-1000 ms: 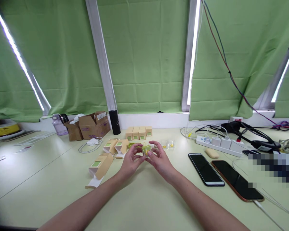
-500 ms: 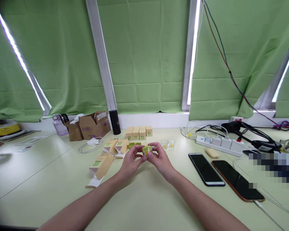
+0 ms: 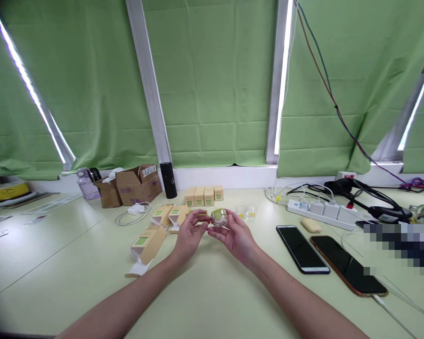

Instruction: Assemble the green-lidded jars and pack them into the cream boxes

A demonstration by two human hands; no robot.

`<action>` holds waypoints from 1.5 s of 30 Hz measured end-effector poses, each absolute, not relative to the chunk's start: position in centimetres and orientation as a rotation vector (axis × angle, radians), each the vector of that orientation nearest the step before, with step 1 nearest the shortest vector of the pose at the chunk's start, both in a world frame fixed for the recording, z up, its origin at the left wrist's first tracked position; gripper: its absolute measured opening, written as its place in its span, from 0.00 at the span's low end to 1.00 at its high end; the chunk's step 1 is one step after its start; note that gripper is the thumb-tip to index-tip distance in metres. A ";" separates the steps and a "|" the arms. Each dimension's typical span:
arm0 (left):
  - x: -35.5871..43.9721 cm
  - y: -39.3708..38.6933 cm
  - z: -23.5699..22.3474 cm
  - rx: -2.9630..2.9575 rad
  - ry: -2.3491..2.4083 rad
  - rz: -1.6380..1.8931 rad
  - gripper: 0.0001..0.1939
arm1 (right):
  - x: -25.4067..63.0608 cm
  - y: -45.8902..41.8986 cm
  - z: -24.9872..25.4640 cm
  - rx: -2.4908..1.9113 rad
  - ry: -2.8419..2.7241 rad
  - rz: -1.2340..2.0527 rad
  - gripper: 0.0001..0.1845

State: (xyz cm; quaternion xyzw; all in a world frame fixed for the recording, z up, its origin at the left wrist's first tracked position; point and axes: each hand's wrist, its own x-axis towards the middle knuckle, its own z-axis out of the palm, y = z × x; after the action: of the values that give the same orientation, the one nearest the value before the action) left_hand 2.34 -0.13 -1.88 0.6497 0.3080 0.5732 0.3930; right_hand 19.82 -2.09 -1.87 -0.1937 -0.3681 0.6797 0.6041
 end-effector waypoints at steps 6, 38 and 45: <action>2.2 0.2 -2.2 1.644 0.803 1.444 0.17 | 20.7 -1.1 -2.4 -0.379 -0.804 1.612 0.04; 1.2 0.5 -2.6 2.151 1.247 1.082 0.24 | 20.8 -0.9 -3.0 -0.961 -0.938 1.197 0.28; 1.4 0.0 -2.5 2.331 1.364 0.748 0.19 | 20.8 -1.1 -2.6 -1.099 -0.956 1.152 0.28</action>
State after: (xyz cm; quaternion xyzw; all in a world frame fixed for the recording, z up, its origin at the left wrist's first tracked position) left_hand 1.36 0.03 -2.48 0.8199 0.4797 0.2632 0.1686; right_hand 20.77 -1.08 -2.58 -0.4741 -0.4120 0.4967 0.5990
